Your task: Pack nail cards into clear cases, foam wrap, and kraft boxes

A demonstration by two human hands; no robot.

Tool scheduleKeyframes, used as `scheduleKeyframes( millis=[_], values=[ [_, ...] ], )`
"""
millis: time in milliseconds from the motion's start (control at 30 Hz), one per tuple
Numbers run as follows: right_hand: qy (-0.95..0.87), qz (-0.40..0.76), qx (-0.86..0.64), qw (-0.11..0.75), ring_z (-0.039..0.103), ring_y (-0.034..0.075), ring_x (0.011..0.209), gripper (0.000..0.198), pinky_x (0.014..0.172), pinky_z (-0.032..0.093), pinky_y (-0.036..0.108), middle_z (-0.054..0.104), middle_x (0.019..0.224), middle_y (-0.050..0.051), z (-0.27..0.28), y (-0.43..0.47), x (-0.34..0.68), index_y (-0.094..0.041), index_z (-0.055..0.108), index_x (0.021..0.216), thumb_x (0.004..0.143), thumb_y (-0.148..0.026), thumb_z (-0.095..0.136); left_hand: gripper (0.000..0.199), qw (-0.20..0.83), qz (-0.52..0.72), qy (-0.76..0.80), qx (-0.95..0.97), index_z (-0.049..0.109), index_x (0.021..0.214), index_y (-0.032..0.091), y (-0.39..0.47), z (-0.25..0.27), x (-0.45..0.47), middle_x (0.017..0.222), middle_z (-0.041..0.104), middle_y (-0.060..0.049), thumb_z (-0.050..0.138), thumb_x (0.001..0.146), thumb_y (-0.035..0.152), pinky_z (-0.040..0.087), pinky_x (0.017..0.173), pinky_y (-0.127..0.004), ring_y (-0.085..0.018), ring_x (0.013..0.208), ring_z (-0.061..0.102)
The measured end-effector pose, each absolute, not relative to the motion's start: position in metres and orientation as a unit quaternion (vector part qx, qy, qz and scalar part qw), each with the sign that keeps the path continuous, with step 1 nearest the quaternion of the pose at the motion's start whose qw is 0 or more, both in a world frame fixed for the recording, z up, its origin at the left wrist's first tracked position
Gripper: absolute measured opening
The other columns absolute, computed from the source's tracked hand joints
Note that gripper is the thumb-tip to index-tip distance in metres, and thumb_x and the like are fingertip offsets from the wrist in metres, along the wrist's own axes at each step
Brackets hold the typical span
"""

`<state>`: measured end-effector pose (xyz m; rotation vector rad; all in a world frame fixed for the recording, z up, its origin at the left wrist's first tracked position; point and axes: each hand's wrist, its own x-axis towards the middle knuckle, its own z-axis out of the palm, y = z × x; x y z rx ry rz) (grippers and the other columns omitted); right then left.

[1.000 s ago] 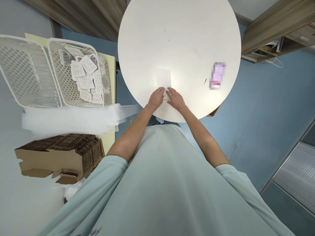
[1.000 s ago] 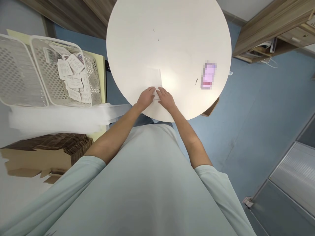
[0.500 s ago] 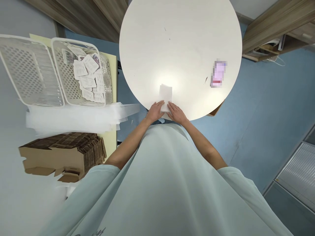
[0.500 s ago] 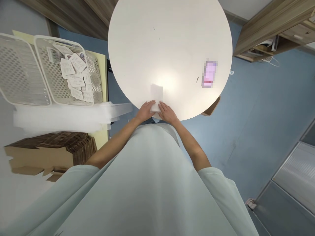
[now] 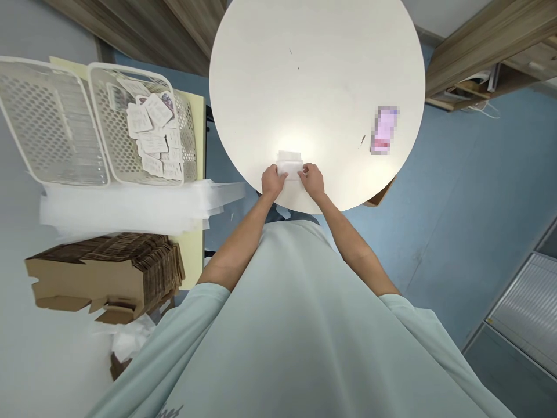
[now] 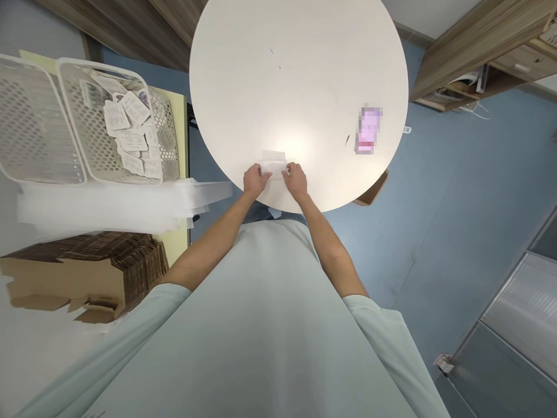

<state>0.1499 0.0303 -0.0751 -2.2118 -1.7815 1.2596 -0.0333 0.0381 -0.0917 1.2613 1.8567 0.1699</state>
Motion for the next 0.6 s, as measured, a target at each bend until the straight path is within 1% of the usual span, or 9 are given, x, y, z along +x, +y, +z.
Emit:
scheduleKeyframes(
  millis=[67,167,233,267,333,367,467,533,600],
  values=[
    [-0.560,0.398,-0.726,0.016,0.073,0.031,0.128,0.035,0.111,0.062,0.045,0.070,0.144,0.020,-0.075,0.033,0.145,-0.016,0.062,0.147,0.115,-0.030,0.057,0.018,0.426,0.066,0.753,0.498,0.068,0.107,0.026,0.038,-0.096,-0.031,0.110,0.075,-0.014,0.078,0.095,0.036,0.058,0.110,-0.060,-0.040,0.116,0.072],
    [-0.596,0.378,-0.707,0.042,0.067,0.037,0.144,0.044,0.116,0.062,0.056,0.061,0.162,0.023,-0.074,0.034,0.139,-0.020,0.058,0.158,0.116,-0.031,0.052,0.026,0.426,0.088,0.752,0.496,0.069,0.115,0.026,0.037,-0.101,-0.031,0.118,0.075,-0.016,0.080,0.095,0.039,0.058,0.112,-0.064,-0.043,0.122,0.071],
    [-0.649,0.373,-0.662,0.049,0.055,0.039,0.160,0.046,0.126,0.055,0.063,0.055,0.173,0.022,-0.072,0.033,0.137,-0.022,0.059,0.161,0.117,-0.033,0.048,0.031,0.427,0.104,0.750,0.494,0.069,0.120,0.026,0.036,-0.102,-0.031,0.119,0.075,-0.016,0.081,0.096,0.042,0.058,0.112,-0.065,-0.043,0.123,0.070],
    [-0.671,0.374,-0.639,0.044,0.049,0.039,0.166,0.046,0.131,0.051,0.064,0.052,0.176,0.021,-0.070,0.032,0.136,-0.023,0.061,0.160,0.118,-0.033,0.047,0.033,0.429,0.106,0.750,0.493,0.069,0.122,0.026,0.036,-0.102,-0.031,0.120,0.074,-0.017,0.080,0.096,0.043,0.058,0.113,-0.066,-0.044,0.125,0.070],
    [-0.698,0.376,-0.609,0.026,0.042,0.036,0.173,0.044,0.136,0.045,0.062,0.049,0.180,0.019,-0.069,0.029,0.136,-0.022,0.063,0.158,0.118,-0.031,0.046,0.033,0.430,0.097,0.749,0.494,0.070,0.125,0.025,0.034,-0.101,-0.031,0.124,0.073,-0.018,0.079,0.097,0.040,0.056,0.116,-0.066,-0.045,0.130,0.068],
    [-0.705,0.373,-0.602,0.019,0.040,0.036,0.173,0.044,0.137,0.044,0.062,0.049,0.181,0.019,-0.068,0.026,0.136,-0.020,0.064,0.157,0.118,-0.029,0.047,0.033,0.430,0.092,0.749,0.496,0.069,0.127,0.025,0.033,-0.099,-0.031,0.127,0.072,-0.018,0.078,0.098,0.038,0.055,0.118,-0.066,-0.045,0.133,0.067],
    [-0.719,0.361,-0.594,0.012,0.045,0.039,0.168,0.043,0.136,0.046,0.063,0.050,0.179,0.022,-0.069,0.015,0.135,-0.016,0.066,0.154,0.114,-0.025,0.055,0.035,0.416,0.096,0.754,0.499,0.068,0.133,0.025,0.027,-0.093,-0.035,0.139,0.068,-0.017,0.074,0.099,0.029,0.053,0.123,-0.062,-0.042,0.139,0.066],
    [-0.713,0.358,-0.602,0.011,0.054,0.041,0.159,0.043,0.133,0.050,0.062,0.055,0.173,0.024,-0.071,0.006,0.132,-0.016,0.067,0.153,0.112,-0.025,0.059,0.042,0.394,0.105,0.766,0.497,0.064,0.141,0.025,0.021,-0.088,-0.041,0.149,0.063,-0.017,0.074,0.099,0.026,0.052,0.127,-0.058,-0.039,0.145,0.063],
    [-0.688,0.366,-0.627,0.006,0.065,0.039,0.144,0.040,0.124,0.057,0.059,0.063,0.161,0.024,-0.074,-0.002,0.126,-0.017,0.068,0.152,0.115,-0.025,0.054,0.049,0.381,0.103,0.782,0.482,0.060,0.147,0.023,0.014,-0.083,-0.046,0.156,0.059,-0.019,0.076,0.100,0.027,0.051,0.127,-0.054,-0.037,0.147,0.062]
  ],
)
